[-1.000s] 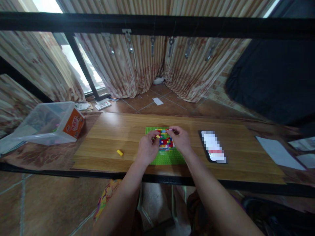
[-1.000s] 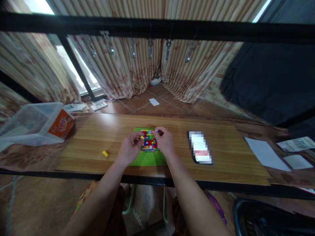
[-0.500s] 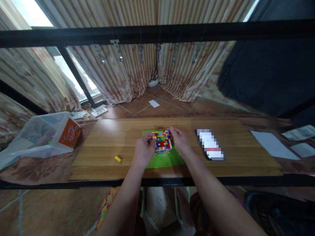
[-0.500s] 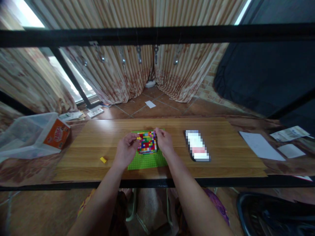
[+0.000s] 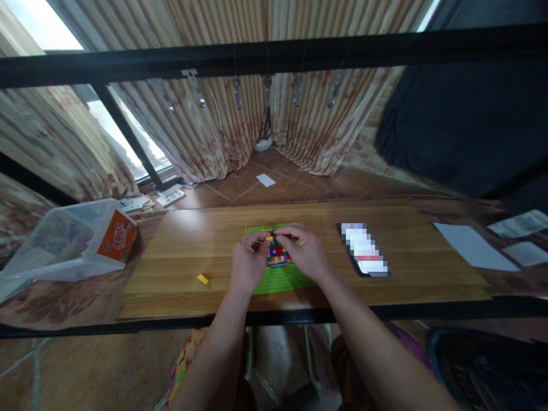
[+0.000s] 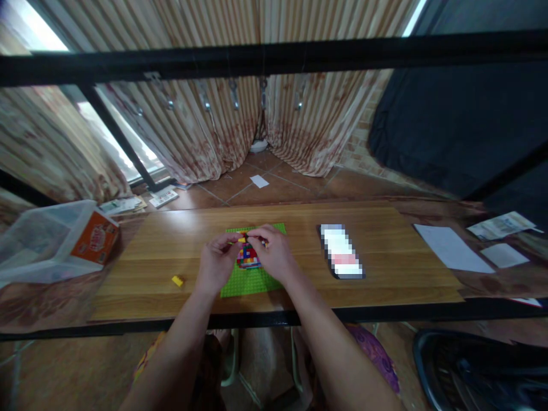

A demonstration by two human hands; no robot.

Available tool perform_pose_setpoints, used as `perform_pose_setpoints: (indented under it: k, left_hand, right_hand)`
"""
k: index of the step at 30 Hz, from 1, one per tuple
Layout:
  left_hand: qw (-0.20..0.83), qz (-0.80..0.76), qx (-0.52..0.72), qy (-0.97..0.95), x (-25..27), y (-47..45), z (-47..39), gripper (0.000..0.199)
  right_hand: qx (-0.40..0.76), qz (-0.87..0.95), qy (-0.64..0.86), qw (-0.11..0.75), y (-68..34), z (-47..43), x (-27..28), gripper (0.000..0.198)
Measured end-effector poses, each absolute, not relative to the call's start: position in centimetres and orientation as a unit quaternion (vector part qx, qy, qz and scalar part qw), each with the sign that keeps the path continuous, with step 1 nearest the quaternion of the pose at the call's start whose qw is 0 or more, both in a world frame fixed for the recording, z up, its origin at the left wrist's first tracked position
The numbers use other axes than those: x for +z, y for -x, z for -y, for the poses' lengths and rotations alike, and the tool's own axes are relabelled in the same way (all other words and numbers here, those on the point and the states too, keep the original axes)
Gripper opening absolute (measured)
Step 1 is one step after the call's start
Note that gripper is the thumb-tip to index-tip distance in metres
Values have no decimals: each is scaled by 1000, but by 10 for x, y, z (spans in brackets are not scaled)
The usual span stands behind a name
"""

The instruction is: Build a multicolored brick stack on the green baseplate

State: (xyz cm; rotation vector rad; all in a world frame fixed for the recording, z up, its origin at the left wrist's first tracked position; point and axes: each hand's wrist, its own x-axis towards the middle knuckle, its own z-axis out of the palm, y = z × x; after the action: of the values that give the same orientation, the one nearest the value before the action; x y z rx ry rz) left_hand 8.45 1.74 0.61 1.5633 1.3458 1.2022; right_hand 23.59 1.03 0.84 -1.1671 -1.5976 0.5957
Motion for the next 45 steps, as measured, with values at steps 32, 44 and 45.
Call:
perform_pose_setpoints:
  k: [32,44,45]
  left_hand:
    - [374,-505,448,-637,14,-89,-11,14]
    - [379,-493,451,-640,13,-90,-10,14]
    - [378,-494,452,-639,13,-90,-10,15]
  right_hand:
    - [234,668,479,518,-233,-8,8,8]
    - [271,643,497,515,-231,-8,7,13]
    - [272,644,498,514,-231,-8,7,13]
